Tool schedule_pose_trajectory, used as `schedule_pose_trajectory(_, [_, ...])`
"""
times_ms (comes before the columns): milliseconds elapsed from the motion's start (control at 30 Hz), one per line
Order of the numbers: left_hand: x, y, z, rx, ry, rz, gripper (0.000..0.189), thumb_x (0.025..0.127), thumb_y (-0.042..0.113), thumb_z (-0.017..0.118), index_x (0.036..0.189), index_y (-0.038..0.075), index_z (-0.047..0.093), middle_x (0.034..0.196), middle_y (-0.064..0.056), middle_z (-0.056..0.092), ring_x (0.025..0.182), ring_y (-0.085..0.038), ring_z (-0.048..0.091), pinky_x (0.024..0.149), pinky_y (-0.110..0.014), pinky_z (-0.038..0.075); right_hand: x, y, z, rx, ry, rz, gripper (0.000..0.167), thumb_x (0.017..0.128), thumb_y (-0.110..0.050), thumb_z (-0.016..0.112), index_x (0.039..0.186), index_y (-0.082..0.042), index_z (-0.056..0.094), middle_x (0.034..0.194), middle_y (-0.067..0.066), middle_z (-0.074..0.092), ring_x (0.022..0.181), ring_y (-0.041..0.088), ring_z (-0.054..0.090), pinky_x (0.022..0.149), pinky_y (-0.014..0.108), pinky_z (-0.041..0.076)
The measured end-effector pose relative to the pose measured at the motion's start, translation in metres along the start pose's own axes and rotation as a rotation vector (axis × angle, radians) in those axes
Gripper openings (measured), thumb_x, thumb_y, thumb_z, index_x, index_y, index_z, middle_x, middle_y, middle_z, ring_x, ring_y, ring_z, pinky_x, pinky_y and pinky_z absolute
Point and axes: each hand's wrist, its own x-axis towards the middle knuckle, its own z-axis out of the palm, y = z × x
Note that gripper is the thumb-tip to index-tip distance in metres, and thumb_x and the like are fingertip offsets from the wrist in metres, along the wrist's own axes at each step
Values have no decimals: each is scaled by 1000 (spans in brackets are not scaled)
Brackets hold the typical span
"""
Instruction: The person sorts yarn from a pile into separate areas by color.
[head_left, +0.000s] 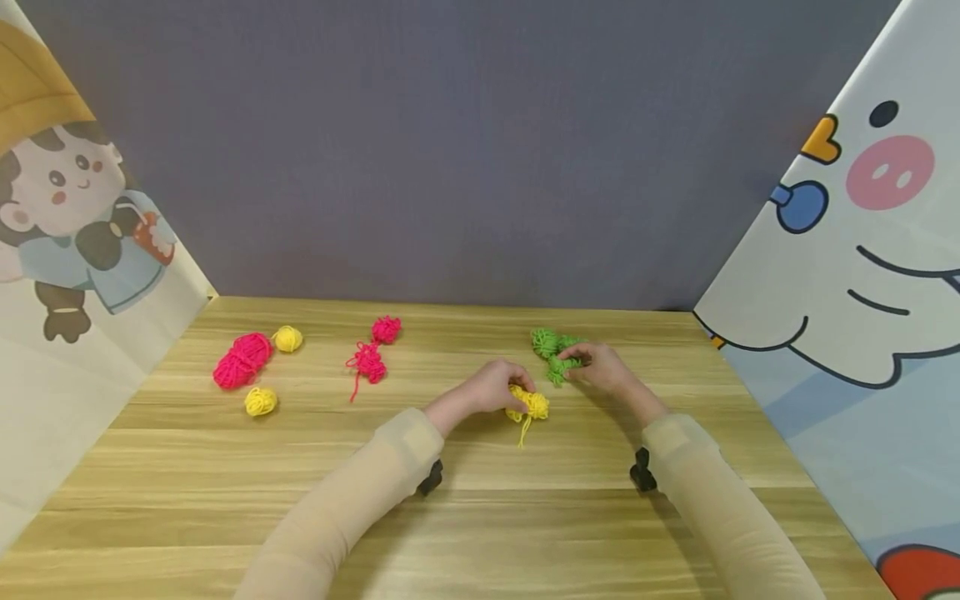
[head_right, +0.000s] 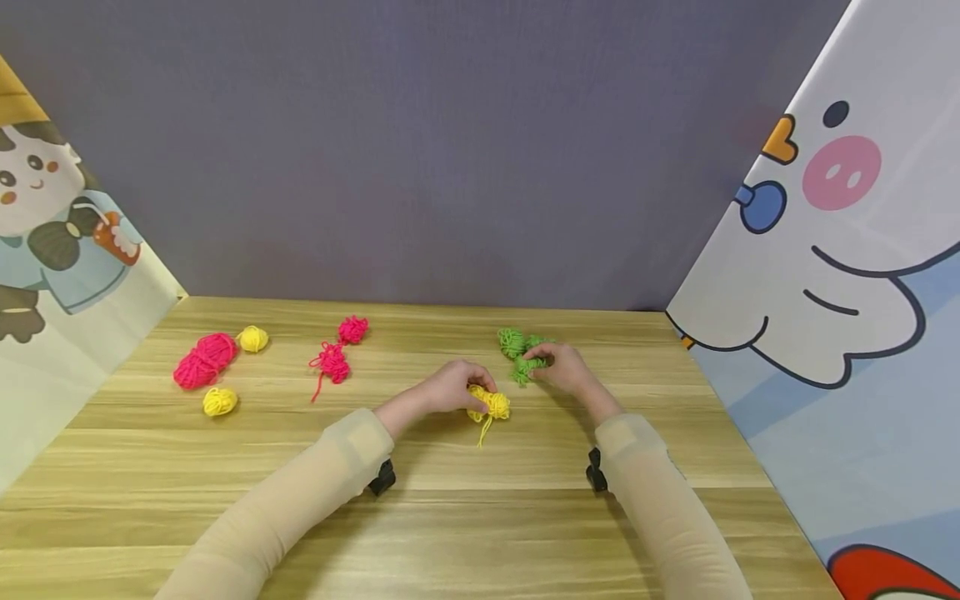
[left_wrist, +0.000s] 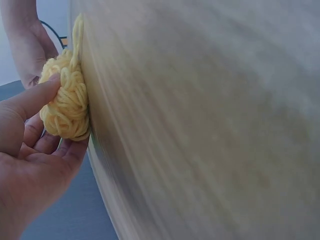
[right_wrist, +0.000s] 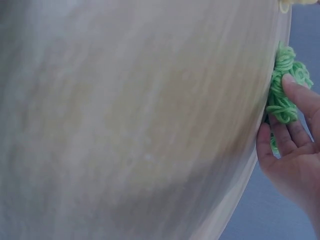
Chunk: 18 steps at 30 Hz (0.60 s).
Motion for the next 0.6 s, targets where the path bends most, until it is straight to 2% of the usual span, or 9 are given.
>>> schedule_pose_trajectory(233, [-1, 2, -1, 19, 1, 0, 25, 77, 13, 78, 101, 11, 69, 100, 2, 68, 100, -13, 60, 92, -26, 47, -1, 0, 0, 4, -2, 6, 27, 85, -7, 69, 112, -7, 66, 122, 18, 60, 119, 38, 51, 100, 53, 42])
schedule_pose_trajectory(400, [-5, 5, -4, -5, -5, -2, 31, 76, 12, 79, 105, 8, 67, 105, -1, 68, 107, -18, 60, 96, -29, 46, -3, -2, 1, 10, -9, -2, 27, 85, -7, 68, 112, -7, 66, 123, 18, 60, 119, 39, 50, 99, 54, 41])
schedule_pose_trajectory(600, [-9, 9, -10, 0, -4, 1, 39, 76, 15, 79, 111, 8, 65, 113, -4, 66, 112, -22, 58, 97, -31, 46, -3, -1, 1, 1, 20, -51, 26, 83, -4, 70, 109, -4, 67, 116, 18, 63, 114, 38, 54, 96, 53, 44])
